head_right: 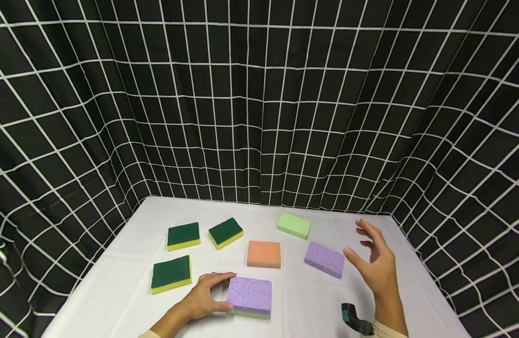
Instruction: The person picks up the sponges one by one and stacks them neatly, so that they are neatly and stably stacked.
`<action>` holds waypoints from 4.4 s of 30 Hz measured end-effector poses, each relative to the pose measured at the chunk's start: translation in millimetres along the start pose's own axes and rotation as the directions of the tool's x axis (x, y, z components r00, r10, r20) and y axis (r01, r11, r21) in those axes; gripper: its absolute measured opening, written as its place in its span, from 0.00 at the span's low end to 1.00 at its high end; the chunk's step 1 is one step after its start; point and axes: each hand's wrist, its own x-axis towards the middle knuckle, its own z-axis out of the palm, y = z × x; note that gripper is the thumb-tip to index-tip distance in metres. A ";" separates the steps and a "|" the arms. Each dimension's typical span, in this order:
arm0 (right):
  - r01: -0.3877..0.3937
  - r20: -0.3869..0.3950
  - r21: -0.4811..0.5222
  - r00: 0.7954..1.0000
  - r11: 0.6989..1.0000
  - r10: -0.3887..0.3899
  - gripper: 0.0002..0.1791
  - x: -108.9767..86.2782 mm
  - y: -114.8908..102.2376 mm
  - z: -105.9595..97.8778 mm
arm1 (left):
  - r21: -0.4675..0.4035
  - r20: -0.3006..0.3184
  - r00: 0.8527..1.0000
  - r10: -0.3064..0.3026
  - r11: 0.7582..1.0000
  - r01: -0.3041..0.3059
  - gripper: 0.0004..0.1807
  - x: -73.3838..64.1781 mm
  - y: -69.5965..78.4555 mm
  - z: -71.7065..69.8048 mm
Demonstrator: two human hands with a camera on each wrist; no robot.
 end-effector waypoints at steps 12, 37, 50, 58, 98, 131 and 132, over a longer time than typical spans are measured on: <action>-0.275 -0.086 -0.248 0.961 0.929 0.262 0.41 -24.1 50.2 -11.3 | 0.002 0.004 1.000 -0.022 1.000 0.022 0.40 -0.3 -1.3 0.4; -0.539 0.078 -0.460 0.768 0.706 0.636 0.50 -65.5 109.8 -19.9 | -0.001 0.018 0.996 -0.084 0.996 0.084 0.40 -3.9 0.6 2.5; -0.572 0.162 -0.454 0.701 0.683 0.695 0.55 -59.8 113.6 -16.6 | 0.001 0.010 0.998 -0.067 0.998 0.067 0.41 -0.9 -0.4 0.1; -0.533 0.200 -0.498 0.697 0.684 0.689 0.54 -58.5 117.4 -17.6 | -0.003 0.010 0.998 -0.056 0.998 0.056 0.40 -1.5 -0.2 -0.3; -0.606 -0.058 -0.463 0.749 0.647 0.660 0.43 -72.6 96.8 -18.2 | 0.015 0.015 0.999 -0.033 0.999 0.033 0.41 -0.6 0.3 -0.2; -0.388 -0.041 -0.283 0.919 0.877 0.393 0.39 -57.8 41.5 1.1 | 0.003 0.010 0.999 -0.050 0.999 0.050 0.40 -2.1 3.1 1.4; -0.385 -0.037 -0.275 0.920 0.881 0.391 0.39 -57.8 40.0 2.2 | 0.004 0.009 0.999 -0.050 0.999 0.050 0.40 -2.2 3.1 1.3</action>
